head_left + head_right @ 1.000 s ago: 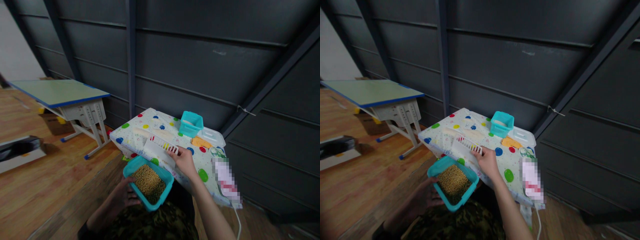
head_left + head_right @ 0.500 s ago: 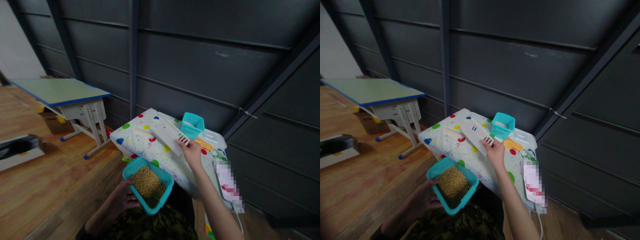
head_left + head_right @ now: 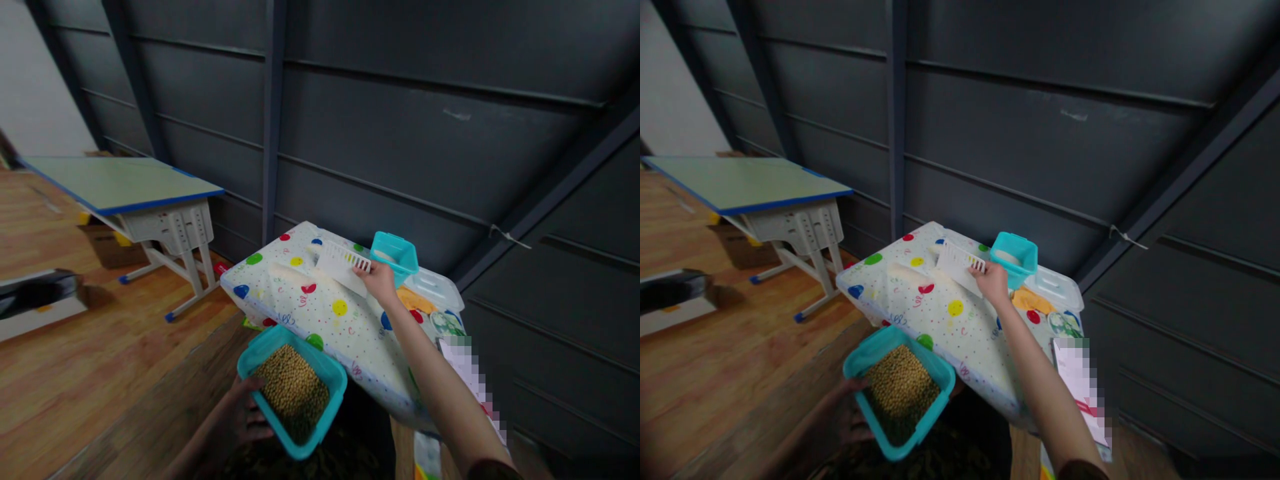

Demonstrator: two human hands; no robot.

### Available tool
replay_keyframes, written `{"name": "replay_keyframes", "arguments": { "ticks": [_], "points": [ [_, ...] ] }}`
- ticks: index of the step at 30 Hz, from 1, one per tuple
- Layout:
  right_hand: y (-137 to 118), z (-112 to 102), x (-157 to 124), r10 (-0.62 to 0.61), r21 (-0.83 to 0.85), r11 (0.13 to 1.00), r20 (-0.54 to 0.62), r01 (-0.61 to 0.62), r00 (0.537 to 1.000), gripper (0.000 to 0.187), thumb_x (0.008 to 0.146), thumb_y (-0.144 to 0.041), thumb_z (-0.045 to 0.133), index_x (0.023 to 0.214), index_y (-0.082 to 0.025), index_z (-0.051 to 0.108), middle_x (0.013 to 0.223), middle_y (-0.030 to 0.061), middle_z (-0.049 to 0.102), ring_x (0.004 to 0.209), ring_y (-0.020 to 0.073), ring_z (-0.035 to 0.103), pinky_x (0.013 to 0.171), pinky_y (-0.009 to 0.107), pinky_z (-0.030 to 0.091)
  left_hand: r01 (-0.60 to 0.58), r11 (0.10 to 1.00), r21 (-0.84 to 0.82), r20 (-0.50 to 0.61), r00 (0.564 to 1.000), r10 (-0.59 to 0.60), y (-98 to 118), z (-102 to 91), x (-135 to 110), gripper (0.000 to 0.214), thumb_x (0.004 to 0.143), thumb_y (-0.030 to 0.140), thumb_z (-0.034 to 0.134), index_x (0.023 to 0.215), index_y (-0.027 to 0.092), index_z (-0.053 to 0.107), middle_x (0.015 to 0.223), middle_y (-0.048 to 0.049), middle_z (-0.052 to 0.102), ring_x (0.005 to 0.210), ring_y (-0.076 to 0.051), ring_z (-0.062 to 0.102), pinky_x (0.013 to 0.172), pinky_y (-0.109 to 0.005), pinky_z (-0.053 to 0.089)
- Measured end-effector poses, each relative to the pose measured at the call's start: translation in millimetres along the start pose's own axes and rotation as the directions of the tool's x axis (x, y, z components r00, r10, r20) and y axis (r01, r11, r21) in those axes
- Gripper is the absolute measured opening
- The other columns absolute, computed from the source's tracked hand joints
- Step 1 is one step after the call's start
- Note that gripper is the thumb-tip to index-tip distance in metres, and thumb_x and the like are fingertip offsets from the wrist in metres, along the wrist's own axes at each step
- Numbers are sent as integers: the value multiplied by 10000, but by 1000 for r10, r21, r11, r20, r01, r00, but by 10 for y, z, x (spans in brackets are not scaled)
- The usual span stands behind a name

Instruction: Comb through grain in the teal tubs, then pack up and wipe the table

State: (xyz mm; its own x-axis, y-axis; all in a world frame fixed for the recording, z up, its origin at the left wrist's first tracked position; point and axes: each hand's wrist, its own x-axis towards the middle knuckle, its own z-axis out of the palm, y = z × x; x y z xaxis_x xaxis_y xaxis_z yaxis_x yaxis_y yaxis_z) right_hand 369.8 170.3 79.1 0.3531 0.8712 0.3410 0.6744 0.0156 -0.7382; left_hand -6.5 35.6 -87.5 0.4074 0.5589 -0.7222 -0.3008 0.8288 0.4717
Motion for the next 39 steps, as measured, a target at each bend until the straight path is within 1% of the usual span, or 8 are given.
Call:
{"name": "replay_keyframes", "arguments": {
  "ticks": [3, 6, 14, 19, 25, 29, 34, 39],
  "points": [
    [9, -33, 24, -13, 26, 1000, 26, 13, 1000, 220, 773, -396, 832, 829, -184, 856, 735, 48, 811, 684, 262, 709, 614, 317, 452, -33, 999, 37, 13, 999, 33, -8, 1, 25, 942, 666, 536, 935, 1433, 308, 437, 963, -51, 801, 1030, -398, 825, 889, -483, 668],
    [14, -55, 44, -31, 45, 999, 62, 29, 998, 241, 769, -415, 840, 834, -185, 862, 766, 59, 827, 696, 263, 717, 604, 313, 461, -34, 999, 41, -67, 997, 37, -2, 27, 22, 827, 709, 493, 856, 1402, 301, 448, 884, -39, 758, 934, -382, 812, 863, -489, 665],
    [1, -71, 34, -41, 100, 995, 87, 32, 995, 259, 759, -431, 841, 828, -183, 859, 810, 72, 842, 734, 272, 730, 641, 331, 501, -58, 998, 6, -73, 996, 59, 18, 17, -11, 749, 852, 438, 796, 1478, 250, 430, 913, -83, 765, 999, -415, 825, 953, -560, 665],
    [-24, -81, 10, -54, 101, 994, 128, 41, 990, 277, 752, -459, 841, 823, -191, 849, 805, 71, 835, 731, 275, 724, 653, 345, 492, -72, 997, -7, -104, 992, 71, 13, 10, 2, 763, 829, 427, 806, 1506, 289, 483, 945, -80, 801, 1091, -446, 839, 1059, -599, 647],
    [-63, -94, -24, -23, 151, 989, 162, -2, 986, 366, 699, -523, 863, 820, -178, 846, 812, 78, 827, 721, 260, 694, 653, 347, 488, -113, 993, -17, -37, 993, 112, 32, 21, -102, 953, 809, 465, 865, 1617, 230, 416, 1062, -139, 840, 1113, -453, 835, 1017, -585, 655],
    [-98, -106, -56, -7, 173, 985, 180, -25, 984, 400, 666, -546, 875, 804, -172, 846, 805, 78, 819, 722, 245, 678, 644, 337, 491, -112, 993, -33, -17, 994, 112, 50, 34, -137, 887, 851, 447, 824, 1620, 285, 413, 1173, -140, 846, 1173, -428, 828, 1032, -578, 649],
    [-122, -133, -125, -33, 208, 978, 210, -12, 977, 486, 652, -618, 884, 837, -169, 858, 821, 82, 818, 736, 245, 681, 645, 337, 507, -76, 997, -32, -59, 996, 74, 89, -29, -88, 791, 831, 408, 821, 1528, 297, 464, 1051, -110, 852, 1148, -437, 838, 1035, -566, 650],
    [-98, -175, -233, -37, 200, 980, 234, -10, 972, 546, 638, -688, 900, 789, -167, 837, 750, 68, 777, 676, 220, 633, 601, 316, 467, -85, 996, -30, -28, 996, 85, 103, -87, -53, 903, 726, 490, 910, 1493, 302, 473, 1046, -99, 858, 1187, -433, 826, 1065, -520, 630]
  ]
}}
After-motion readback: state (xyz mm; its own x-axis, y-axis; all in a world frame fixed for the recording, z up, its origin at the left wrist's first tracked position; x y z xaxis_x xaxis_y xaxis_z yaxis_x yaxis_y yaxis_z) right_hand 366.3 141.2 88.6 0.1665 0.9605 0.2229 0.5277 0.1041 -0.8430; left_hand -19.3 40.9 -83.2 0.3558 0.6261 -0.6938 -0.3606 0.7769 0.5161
